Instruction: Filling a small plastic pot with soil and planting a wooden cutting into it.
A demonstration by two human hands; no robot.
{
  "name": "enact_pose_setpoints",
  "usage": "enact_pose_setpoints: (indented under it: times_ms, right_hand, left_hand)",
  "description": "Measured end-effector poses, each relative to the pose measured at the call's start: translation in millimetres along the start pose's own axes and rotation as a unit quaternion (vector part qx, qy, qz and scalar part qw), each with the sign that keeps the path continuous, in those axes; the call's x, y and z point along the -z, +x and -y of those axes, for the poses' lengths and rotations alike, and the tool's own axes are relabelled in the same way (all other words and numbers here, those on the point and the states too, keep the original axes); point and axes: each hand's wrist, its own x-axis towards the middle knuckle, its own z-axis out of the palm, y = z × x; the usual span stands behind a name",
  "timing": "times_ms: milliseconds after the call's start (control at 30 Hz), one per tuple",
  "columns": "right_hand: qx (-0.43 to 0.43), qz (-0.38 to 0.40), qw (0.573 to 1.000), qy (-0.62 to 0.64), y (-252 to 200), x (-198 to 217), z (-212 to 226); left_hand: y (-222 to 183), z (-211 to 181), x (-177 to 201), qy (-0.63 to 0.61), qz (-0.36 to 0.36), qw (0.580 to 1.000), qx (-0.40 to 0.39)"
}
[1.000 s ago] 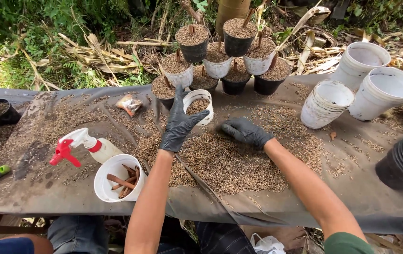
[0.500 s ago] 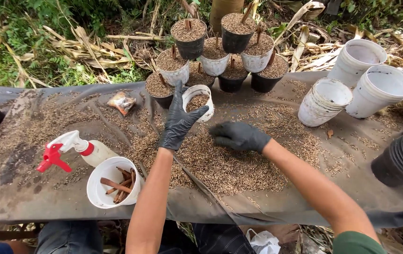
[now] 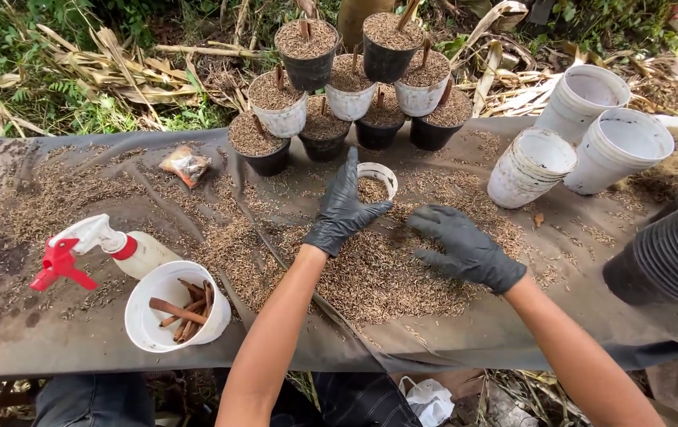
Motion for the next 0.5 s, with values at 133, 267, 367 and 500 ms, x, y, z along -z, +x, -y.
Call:
enact_pose_setpoints:
  times_ms: [133, 267, 367, 500]
  right_hand:
    - [-0.081, 0.036, 0.996, -0.012, -16.2, -5.3, 14.4]
    - [-0.138, 0.128, 0.98, -0.066, -4.1, -5.1, 49.7]
    - [-0.159, 0.146, 0.974, -0.067, 6.1, -9.1, 51.4]
    - [-0.109, 0.102, 0.986, -0.079, 19.0, -15.1, 50.8]
  left_hand:
    - [-3.2, -4.7, 7.2, 0.016, -0.009, 1.0, -0.014]
    - [-8.7, 6.0, 2.0, 0.017, 0.001, 1.0, -0.001]
    - [-12.0, 2.6, 0.4, 0.024, 0.03, 0.999, -0.003]
    - [-15.0, 8.8, -2.9, 0.001, 0.067, 0.997, 0.024]
